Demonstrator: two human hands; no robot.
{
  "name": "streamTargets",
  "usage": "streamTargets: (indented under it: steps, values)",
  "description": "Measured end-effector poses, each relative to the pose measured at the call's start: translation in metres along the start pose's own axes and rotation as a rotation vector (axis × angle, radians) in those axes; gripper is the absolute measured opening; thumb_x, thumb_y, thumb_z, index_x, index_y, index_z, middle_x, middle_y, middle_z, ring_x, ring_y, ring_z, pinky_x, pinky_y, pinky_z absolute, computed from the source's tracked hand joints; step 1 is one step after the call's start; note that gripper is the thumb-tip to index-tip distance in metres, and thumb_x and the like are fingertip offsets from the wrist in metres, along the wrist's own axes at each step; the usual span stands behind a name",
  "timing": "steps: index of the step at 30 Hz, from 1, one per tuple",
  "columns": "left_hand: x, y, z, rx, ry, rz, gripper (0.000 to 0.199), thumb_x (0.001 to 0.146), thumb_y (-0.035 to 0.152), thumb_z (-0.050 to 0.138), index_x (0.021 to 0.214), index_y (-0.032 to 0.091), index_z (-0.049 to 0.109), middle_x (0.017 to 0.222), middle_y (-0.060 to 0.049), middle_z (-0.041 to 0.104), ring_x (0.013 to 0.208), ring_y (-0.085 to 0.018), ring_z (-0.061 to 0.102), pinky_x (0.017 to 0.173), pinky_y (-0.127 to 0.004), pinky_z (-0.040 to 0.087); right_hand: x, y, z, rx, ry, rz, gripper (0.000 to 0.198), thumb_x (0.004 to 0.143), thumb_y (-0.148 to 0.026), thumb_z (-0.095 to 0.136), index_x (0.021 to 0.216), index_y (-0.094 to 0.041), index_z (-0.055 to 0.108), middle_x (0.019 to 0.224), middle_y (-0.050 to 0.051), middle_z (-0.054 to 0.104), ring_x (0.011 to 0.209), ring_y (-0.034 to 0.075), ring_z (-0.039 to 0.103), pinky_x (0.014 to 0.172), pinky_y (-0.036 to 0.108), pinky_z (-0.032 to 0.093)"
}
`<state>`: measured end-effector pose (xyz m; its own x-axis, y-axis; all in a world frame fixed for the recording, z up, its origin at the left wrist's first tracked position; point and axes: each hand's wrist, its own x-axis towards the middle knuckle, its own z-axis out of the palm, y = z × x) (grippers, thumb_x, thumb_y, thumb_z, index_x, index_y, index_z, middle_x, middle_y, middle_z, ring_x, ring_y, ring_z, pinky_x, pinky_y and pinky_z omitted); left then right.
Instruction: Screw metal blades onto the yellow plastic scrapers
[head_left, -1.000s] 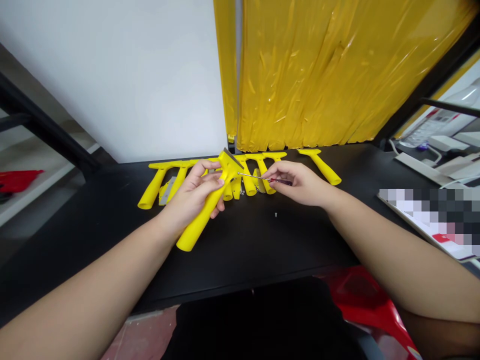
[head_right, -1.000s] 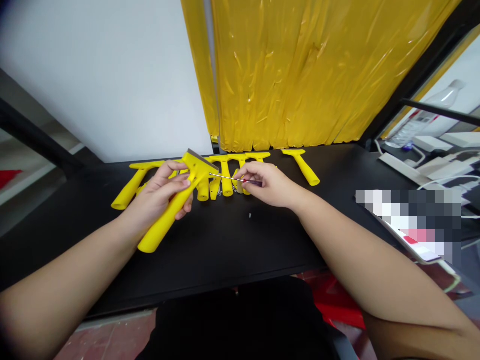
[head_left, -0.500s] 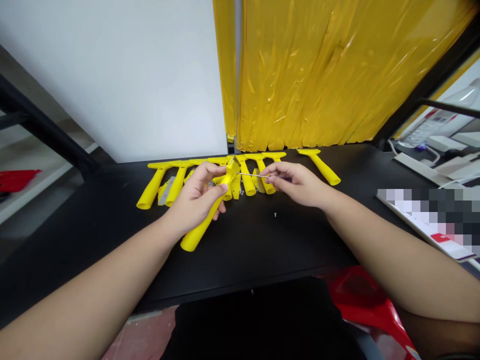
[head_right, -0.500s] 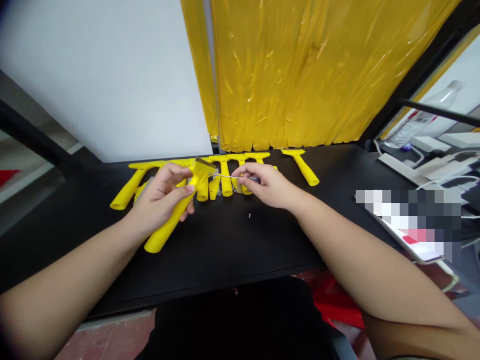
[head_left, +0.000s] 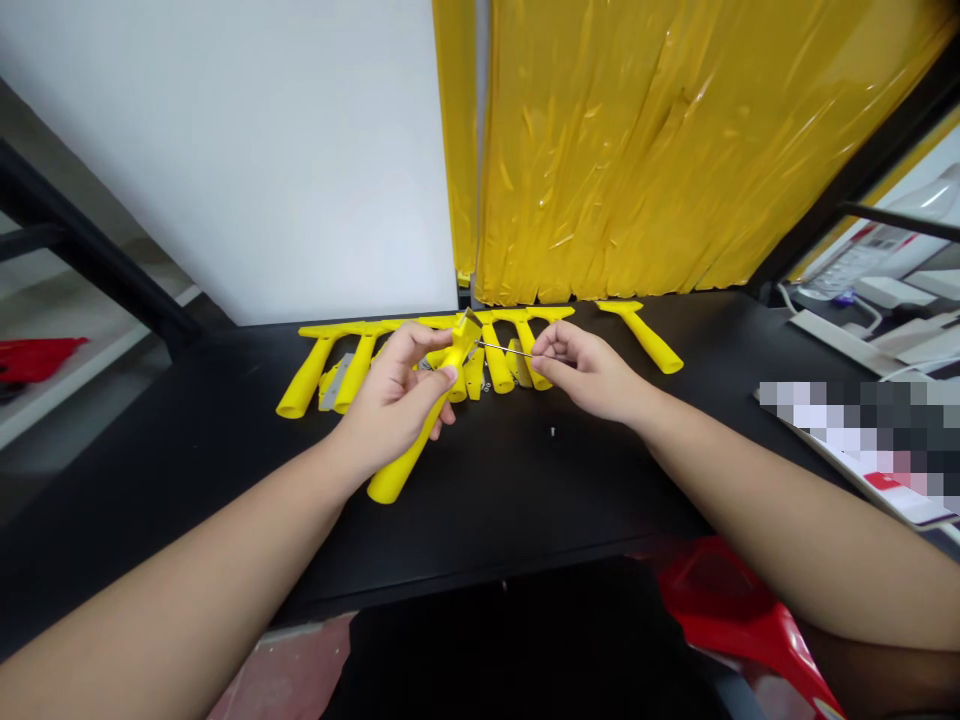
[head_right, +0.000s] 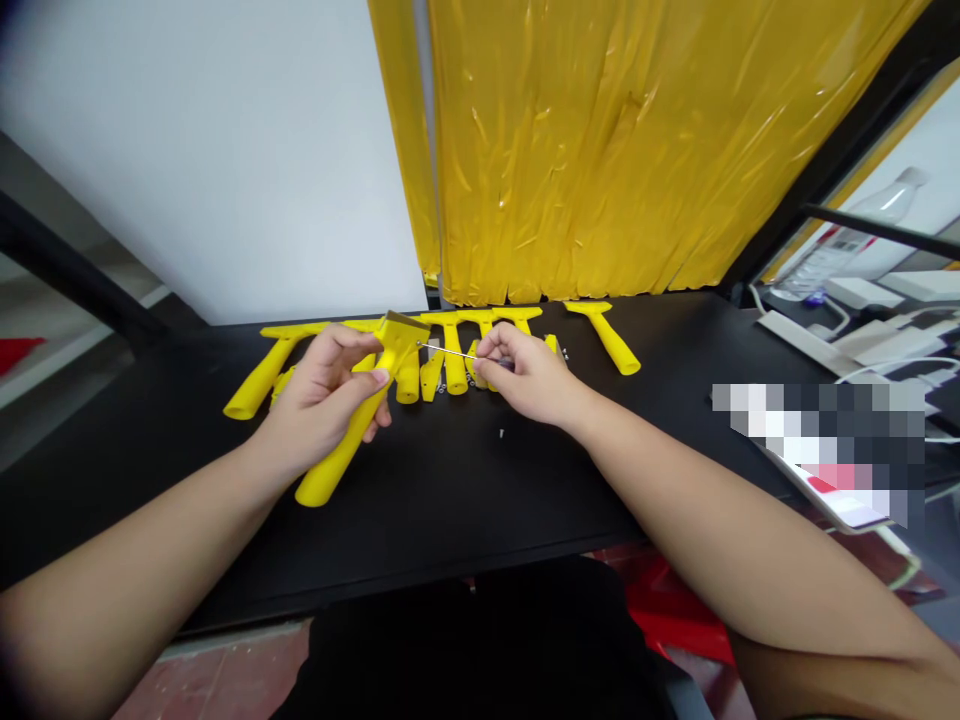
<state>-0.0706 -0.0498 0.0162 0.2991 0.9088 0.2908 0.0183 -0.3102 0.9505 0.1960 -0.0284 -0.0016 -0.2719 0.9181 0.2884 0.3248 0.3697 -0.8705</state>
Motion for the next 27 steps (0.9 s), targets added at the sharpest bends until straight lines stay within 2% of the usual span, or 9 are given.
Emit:
streamTargets:
  steps: [5, 9, 13, 19, 23, 27]
  values:
    - [-0.0001, -0.0001, -0.0002, -0.018, 0.012, 0.007, 0.028, 0.092, 0.025, 0.072, 0.109, 0.025, 0.05, 0.136, -0.007, 0.063, 0.052, -0.007, 0.065, 0.035, -0.019, 0.05, 0.0001, -0.0043, -0.0042, -0.201, -0.07, 0.091, 0.041, 0.098, -0.056, 0.064, 0.077, -0.021, 0.061, 0.065, -0.001, 0.055, 0.061, 0.014, 0.049, 0.058, 0.03, 0.037]
    - [0.0001, -0.0002, -0.0005, 0.008, 0.012, 0.016, 0.026, 0.093, 0.026, 0.071, 0.108, 0.025, 0.05, 0.141, -0.007, 0.059, 0.051, -0.007, 0.065, 0.035, -0.021, 0.049, 0.0004, -0.0029, -0.0057, -0.148, -0.106, 0.058, 0.046, 0.106, -0.057, 0.047, 0.08, -0.022, 0.062, 0.067, -0.001, 0.053, 0.063, 0.016, 0.048, 0.059, 0.031, 0.038]
    - [0.001, 0.0009, -0.0014, 0.005, 0.037, 0.017, 0.028, 0.091, 0.027, 0.072, 0.107, 0.025, 0.049, 0.144, -0.007, 0.057, 0.051, -0.006, 0.065, 0.035, -0.021, 0.05, -0.0013, -0.0029, -0.0054, -0.207, -0.099, -0.034, 0.029, 0.106, -0.046, 0.05, 0.09, -0.023, 0.056, 0.079, 0.001, 0.058, 0.07, 0.017, 0.05, 0.067, 0.033, 0.042]
    - [0.0019, 0.0022, -0.0014, -0.009, 0.054, 0.017, 0.028, 0.091, 0.026, 0.072, 0.106, 0.025, 0.049, 0.145, -0.008, 0.058, 0.052, -0.005, 0.065, 0.035, -0.02, 0.05, -0.0032, -0.005, -0.0047, -0.306, 0.046, -0.252, 0.01, 0.1, -0.029, 0.062, 0.098, -0.024, 0.053, 0.092, 0.004, 0.064, 0.079, 0.02, 0.056, 0.074, 0.036, 0.045]
    - [0.0013, 0.0027, -0.001, -0.011, 0.059, 0.024, 0.028, 0.091, 0.026, 0.072, 0.106, 0.025, 0.049, 0.145, -0.007, 0.058, 0.052, -0.005, 0.065, 0.036, -0.02, 0.05, -0.0046, -0.0035, -0.0019, -0.301, 0.095, -0.161, 0.016, 0.1, -0.034, 0.065, 0.102, -0.025, 0.052, 0.083, 0.001, 0.062, 0.07, 0.018, 0.053, 0.067, 0.034, 0.043]
    - [0.0015, 0.002, -0.0018, -0.002, 0.066, 0.025, 0.029, 0.09, 0.027, 0.073, 0.105, 0.025, 0.048, 0.139, -0.006, 0.06, 0.052, -0.006, 0.064, 0.036, -0.02, 0.05, -0.0039, -0.0026, 0.0001, -0.263, 0.094, -0.067, 0.028, 0.101, -0.048, 0.065, 0.091, -0.024, 0.052, 0.073, -0.001, 0.058, 0.065, 0.016, 0.05, 0.062, 0.031, 0.039]
